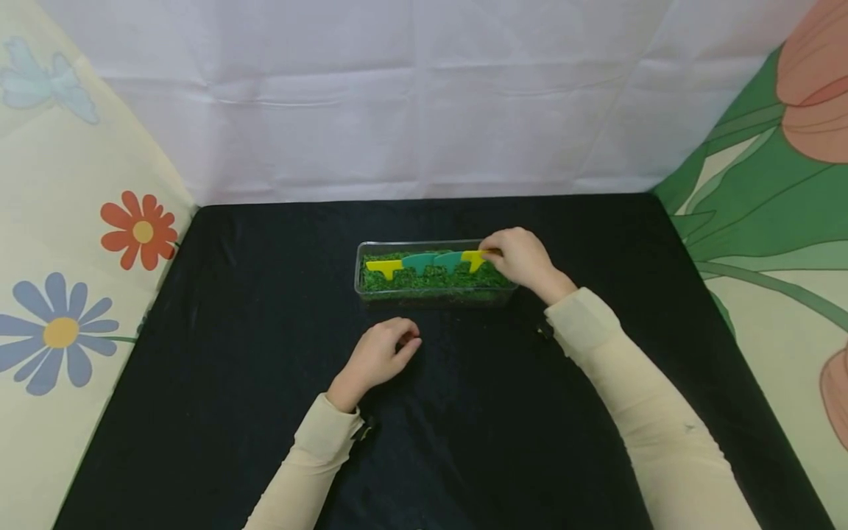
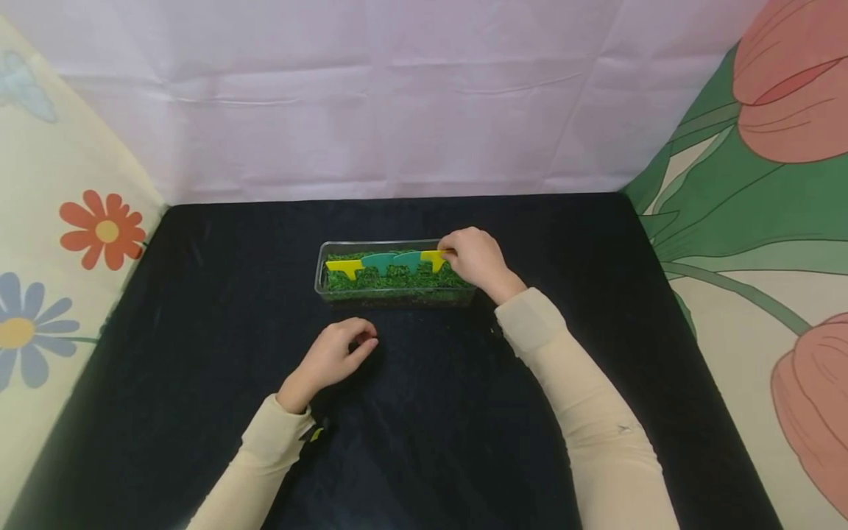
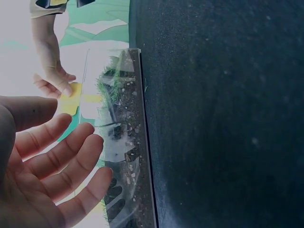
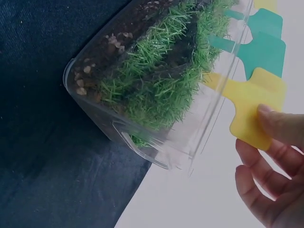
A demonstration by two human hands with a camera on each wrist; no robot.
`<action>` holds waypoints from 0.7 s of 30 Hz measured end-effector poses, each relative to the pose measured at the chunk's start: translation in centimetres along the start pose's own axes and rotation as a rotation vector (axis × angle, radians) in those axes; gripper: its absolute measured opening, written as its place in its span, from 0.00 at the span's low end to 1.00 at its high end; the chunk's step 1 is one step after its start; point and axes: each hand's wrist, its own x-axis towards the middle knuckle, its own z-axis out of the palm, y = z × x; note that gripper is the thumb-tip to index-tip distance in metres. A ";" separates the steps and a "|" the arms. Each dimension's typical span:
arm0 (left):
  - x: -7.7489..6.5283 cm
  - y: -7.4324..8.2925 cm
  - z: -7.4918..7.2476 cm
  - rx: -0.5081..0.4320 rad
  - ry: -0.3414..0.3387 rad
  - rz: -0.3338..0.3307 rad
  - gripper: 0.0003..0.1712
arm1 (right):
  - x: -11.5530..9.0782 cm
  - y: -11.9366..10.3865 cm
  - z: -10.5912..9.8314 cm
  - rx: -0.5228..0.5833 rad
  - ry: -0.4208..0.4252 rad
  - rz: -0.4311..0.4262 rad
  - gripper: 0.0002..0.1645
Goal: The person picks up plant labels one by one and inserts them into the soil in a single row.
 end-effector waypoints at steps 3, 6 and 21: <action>0.0 0.0 0.0 -0.006 -0.002 -0.005 0.02 | 0.1 -0.1 -0.2 -0.021 -0.022 -0.010 0.10; 0.0 -0.1 0.0 -0.007 0.001 -0.003 0.02 | 0.2 -0.1 -0.4 -0.036 -0.036 -0.019 0.11; -0.1 -0.3 -0.1 -0.010 0.007 0.002 0.02 | 0.6 -0.4 -0.4 -0.097 -0.109 -0.021 0.11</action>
